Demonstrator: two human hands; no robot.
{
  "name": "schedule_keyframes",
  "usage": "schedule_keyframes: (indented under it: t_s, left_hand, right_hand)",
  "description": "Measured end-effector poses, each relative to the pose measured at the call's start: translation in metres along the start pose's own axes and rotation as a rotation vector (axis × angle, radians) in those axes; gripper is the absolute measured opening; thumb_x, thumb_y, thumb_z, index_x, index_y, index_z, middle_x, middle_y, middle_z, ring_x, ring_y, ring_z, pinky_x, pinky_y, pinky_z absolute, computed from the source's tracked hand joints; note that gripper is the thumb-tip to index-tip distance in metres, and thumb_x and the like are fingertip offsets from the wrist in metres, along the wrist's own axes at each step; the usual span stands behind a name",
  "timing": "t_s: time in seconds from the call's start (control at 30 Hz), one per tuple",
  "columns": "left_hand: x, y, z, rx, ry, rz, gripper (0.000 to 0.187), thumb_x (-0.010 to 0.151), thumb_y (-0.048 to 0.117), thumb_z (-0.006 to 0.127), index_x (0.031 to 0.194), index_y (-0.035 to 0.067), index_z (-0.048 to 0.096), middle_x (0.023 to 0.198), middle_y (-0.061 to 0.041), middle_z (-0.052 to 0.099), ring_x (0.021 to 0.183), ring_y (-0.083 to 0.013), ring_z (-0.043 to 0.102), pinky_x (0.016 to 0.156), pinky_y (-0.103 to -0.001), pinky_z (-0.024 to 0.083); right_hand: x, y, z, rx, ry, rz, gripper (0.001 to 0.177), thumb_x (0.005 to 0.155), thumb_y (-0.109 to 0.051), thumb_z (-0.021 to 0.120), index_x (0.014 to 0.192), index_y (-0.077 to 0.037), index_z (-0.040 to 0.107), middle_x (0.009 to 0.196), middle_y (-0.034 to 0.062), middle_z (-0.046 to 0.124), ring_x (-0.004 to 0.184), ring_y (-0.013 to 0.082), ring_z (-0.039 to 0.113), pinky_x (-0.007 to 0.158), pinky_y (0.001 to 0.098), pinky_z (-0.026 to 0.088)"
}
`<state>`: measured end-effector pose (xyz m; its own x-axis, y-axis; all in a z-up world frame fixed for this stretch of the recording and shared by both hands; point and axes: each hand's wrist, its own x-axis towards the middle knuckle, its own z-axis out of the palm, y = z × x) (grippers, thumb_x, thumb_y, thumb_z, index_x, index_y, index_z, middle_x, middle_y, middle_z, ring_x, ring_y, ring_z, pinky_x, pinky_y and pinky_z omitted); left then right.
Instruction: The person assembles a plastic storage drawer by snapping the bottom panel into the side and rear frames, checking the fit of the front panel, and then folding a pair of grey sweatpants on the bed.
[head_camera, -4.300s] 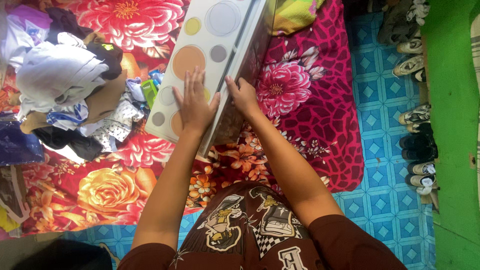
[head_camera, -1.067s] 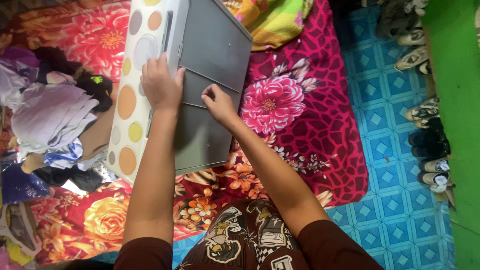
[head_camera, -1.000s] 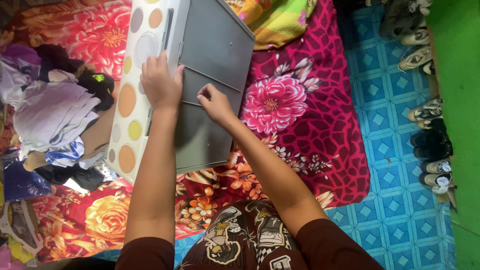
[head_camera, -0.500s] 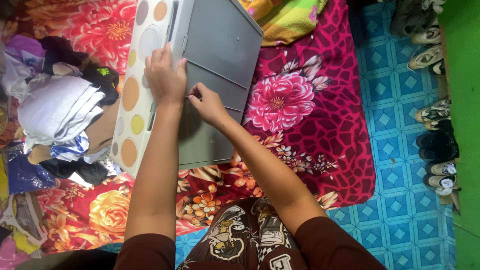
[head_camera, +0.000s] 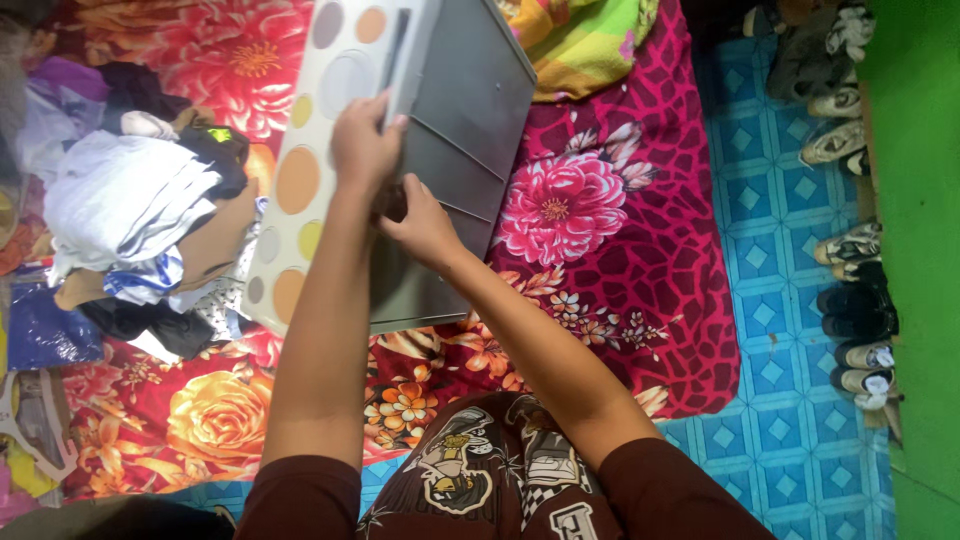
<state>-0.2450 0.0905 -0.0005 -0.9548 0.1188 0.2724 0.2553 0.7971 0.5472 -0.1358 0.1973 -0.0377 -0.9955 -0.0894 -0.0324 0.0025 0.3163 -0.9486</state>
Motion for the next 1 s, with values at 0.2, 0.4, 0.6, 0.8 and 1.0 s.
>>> schedule_keyframes:
  t_s: [0.2,0.4,0.6,0.8,1.0]
  left_hand:
    - [-0.008,0.022,0.005,-0.066,-0.012,-0.074,0.04,0.089,0.027,0.075,0.127,0.016,0.073,0.093,-0.013,0.068,0.087,-0.0325,0.066,0.077,-0.045,0.052]
    - [-0.035,0.037,-0.004,-0.286,0.064,0.012,0.033,0.086,0.012,0.077,0.119,0.011,0.072,0.107,-0.01,0.065,0.087,-0.0236,0.07,0.079,-0.037,0.058]
    - [-0.035,0.052,-0.012,-0.094,0.025,0.052,0.057,0.077,0.015,0.088,0.128,0.012,0.061,0.114,-0.01,0.059,0.102,-0.028,0.066,0.089,-0.042,0.054]
    - [-0.039,0.064,-0.014,0.115,-0.326,-0.062,0.109,0.053,0.014,0.092,0.151,0.015,0.043,0.12,-0.02,0.05,0.108,-0.0407,0.054,0.093,-0.046,0.049]
    - [-0.036,0.048,0.009,0.119,-0.386,0.002,0.111,0.064,0.011,0.085,0.162,0.016,0.033,0.119,-0.02,0.053,0.106,-0.0406,0.059,0.095,-0.045,0.052]
  right_hand:
    - [-0.005,0.005,-0.003,-0.089,-0.016,0.16,0.065,0.073,-0.039,0.078,0.115,0.003,0.05,0.116,0.0261,0.061,0.108,0.0388,0.064,0.093,0.0447,0.052]
    - [-0.015,0.019,-0.019,-0.14,-0.039,0.206,0.071,0.078,-0.044,0.076,0.121,0.002,0.045,0.12,0.0287,0.059,0.111,0.0414,0.063,0.095,0.0466,0.05]
    - [-0.032,0.012,-0.032,-0.16,0.031,0.261,0.072,0.077,-0.043,0.076,0.12,0.002,0.041,0.121,0.0311,0.057,0.112,0.0439,0.062,0.095,0.0483,0.051]
    - [-0.037,0.018,-0.04,-0.177,0.113,0.284,0.064,0.084,-0.041,0.073,0.121,0.003,0.044,0.117,0.0306,0.058,0.108,0.0449,0.063,0.093,0.0493,0.051]
    - [-0.032,0.03,-0.041,-0.186,0.137,0.256,0.064,0.08,-0.04,0.076,0.116,0.004,0.046,0.112,0.0286,0.059,0.101,0.0431,0.065,0.087,0.0493,0.053]
